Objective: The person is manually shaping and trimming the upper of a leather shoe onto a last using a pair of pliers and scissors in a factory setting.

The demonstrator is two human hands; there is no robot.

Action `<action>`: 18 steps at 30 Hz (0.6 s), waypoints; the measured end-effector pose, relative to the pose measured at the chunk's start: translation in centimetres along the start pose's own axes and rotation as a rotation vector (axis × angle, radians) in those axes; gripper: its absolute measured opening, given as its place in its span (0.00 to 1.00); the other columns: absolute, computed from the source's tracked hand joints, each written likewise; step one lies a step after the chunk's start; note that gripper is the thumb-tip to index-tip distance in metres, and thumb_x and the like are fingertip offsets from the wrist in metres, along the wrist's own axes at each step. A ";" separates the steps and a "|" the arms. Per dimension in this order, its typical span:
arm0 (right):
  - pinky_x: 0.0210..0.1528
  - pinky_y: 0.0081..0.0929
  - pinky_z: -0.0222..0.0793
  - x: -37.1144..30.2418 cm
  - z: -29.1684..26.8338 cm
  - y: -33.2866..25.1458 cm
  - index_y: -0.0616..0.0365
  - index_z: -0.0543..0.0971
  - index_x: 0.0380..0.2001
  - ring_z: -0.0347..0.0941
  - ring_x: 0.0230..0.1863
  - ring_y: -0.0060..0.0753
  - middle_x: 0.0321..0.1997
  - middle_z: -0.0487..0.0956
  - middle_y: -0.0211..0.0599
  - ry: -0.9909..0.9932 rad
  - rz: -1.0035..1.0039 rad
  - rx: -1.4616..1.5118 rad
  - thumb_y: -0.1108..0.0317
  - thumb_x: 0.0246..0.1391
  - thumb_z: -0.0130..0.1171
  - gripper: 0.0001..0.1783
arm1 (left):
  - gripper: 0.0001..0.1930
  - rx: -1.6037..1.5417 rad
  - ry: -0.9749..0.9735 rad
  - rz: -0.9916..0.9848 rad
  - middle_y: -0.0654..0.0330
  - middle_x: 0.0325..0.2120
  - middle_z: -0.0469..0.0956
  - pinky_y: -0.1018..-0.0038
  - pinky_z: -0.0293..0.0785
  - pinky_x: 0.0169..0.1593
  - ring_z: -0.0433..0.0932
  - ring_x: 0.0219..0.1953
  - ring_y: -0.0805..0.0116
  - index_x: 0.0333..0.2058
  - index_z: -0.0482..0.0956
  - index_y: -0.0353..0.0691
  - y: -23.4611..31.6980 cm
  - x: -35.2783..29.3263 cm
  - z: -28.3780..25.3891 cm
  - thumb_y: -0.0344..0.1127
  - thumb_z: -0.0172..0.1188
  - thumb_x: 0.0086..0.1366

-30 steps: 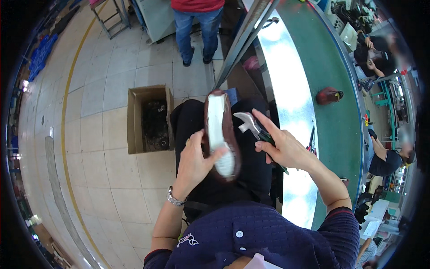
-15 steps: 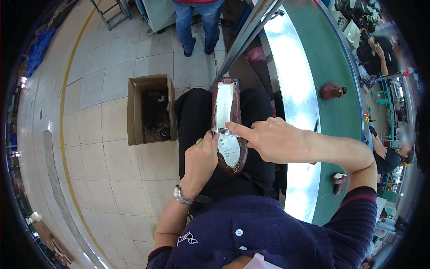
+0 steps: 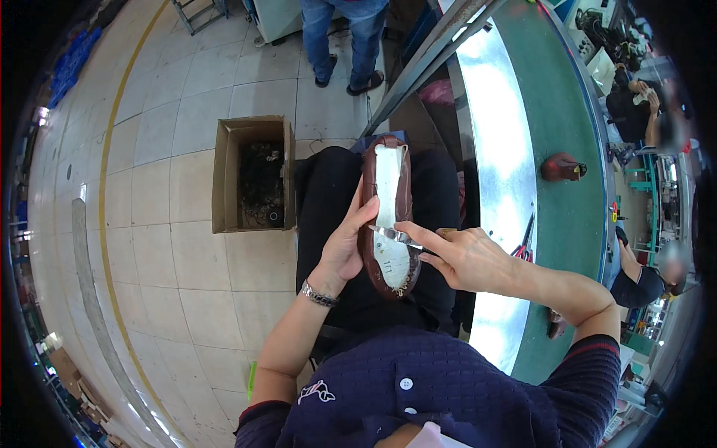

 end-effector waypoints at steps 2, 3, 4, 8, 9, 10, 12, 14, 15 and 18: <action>0.19 0.37 0.70 -0.2 -0.3 0.4 0.44 0.54 0.68 0.73 0.15 0.46 0.22 0.77 0.42 0.013 -0.012 -0.009 0.70 0.58 0.56 0.37 | 0.37 0.015 0.010 0.010 0.60 0.66 0.57 0.70 0.59 0.65 0.61 0.64 0.68 0.71 0.42 0.50 -0.1 0.4 0.4 0.43 0.53 0.70; 0.19 0.38 0.69 0.0 -1.1 0.4 0.45 0.56 0.67 0.73 0.16 0.47 0.21 0.76 0.43 0.033 -0.063 0.025 0.70 0.58 0.57 0.36 | 0.37 0.012 0.009 0.045 0.60 0.65 0.59 0.71 0.60 0.64 0.63 0.63 0.69 0.71 0.43 0.50 0.0 0.7 0.6 0.41 0.53 0.70; 0.20 0.40 0.69 0.4 -2.0 0.2 0.47 0.58 0.67 0.73 0.17 0.48 0.20 0.76 0.44 0.052 -0.114 0.058 0.70 0.57 0.57 0.35 | 0.37 0.008 0.008 0.081 0.60 0.64 0.60 0.71 0.61 0.63 0.64 0.62 0.70 0.71 0.44 0.49 0.1 0.9 0.8 0.39 0.54 0.70; 0.25 0.40 0.71 1.8 -7.0 -2.6 0.53 0.62 0.65 0.77 0.24 0.49 0.26 0.79 0.48 -0.301 -0.086 -0.383 0.69 0.56 0.59 0.34 | 0.36 0.163 0.112 0.136 0.61 0.63 0.62 0.72 0.63 0.62 0.65 0.61 0.72 0.71 0.45 0.47 0.3 0.7 0.4 0.36 0.54 0.70; 0.25 0.40 0.71 2.1 -7.4 -2.6 0.53 0.62 0.65 0.77 0.24 0.49 0.26 0.79 0.48 -0.302 -0.090 -0.394 0.69 0.56 0.59 0.34 | 0.36 0.159 0.111 0.147 0.61 0.63 0.62 0.72 0.63 0.62 0.65 0.61 0.72 0.71 0.45 0.47 0.5 0.7 0.2 0.36 0.54 0.70; 0.27 0.40 0.72 2.5 -9.3 -3.9 0.52 0.60 0.66 0.77 0.25 0.50 0.29 0.80 0.49 -0.061 -0.231 -0.275 0.69 0.56 0.59 0.34 | 0.37 0.161 0.108 0.094 0.61 0.62 0.63 0.73 0.63 0.62 0.65 0.60 0.72 0.71 0.45 0.47 0.2 0.7 0.0 0.36 0.55 0.69; 0.30 0.40 0.74 3.2 -11.0 -3.6 0.46 0.57 0.68 0.78 0.28 0.52 0.38 0.81 0.50 0.305 -0.380 -0.061 0.67 0.57 0.59 0.37 | 0.37 0.168 0.092 0.067 0.62 0.60 0.66 0.73 0.64 0.61 0.67 0.59 0.73 0.70 0.46 0.46 0.2 0.6 0.6 0.36 0.56 0.69; 0.27 0.38 0.74 5.4 -8.4 0.2 0.42 0.57 0.69 0.78 0.27 0.51 0.35 0.81 0.47 0.119 -0.149 -0.191 0.68 0.58 0.58 0.37 | 0.37 0.171 0.056 0.059 0.62 0.60 0.65 0.73 0.65 0.60 0.67 0.58 0.73 0.70 0.46 0.47 0.2 0.7 1.2 0.36 0.56 0.69; 0.27 0.38 0.74 6.6 -7.3 1.4 0.42 0.56 0.69 0.78 0.27 0.51 0.34 0.81 0.46 -0.045 0.036 -0.324 0.68 0.58 0.58 0.38 | 0.37 0.188 0.052 0.063 0.63 0.60 0.65 0.73 0.65 0.60 0.67 0.58 0.74 0.70 0.46 0.47 0.4 0.9 0.9 0.36 0.56 0.69; 0.26 0.38 0.73 5.7 -7.9 -0.7 0.38 0.53 0.70 0.78 0.26 0.49 0.29 0.80 0.45 -0.107 -0.008 -0.603 0.67 0.59 0.56 0.38 | 0.37 0.207 0.077 0.043 0.63 0.60 0.65 0.74 0.65 0.59 0.68 0.57 0.75 0.71 0.46 0.48 0.5 0.4 0.1 0.36 0.55 0.69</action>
Point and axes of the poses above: each hand's wrist, its own x-axis towards the middle knuckle, its own z-axis out of the palm, y = z × x, the point moved 7 cm from there along x, towards the middle knuckle
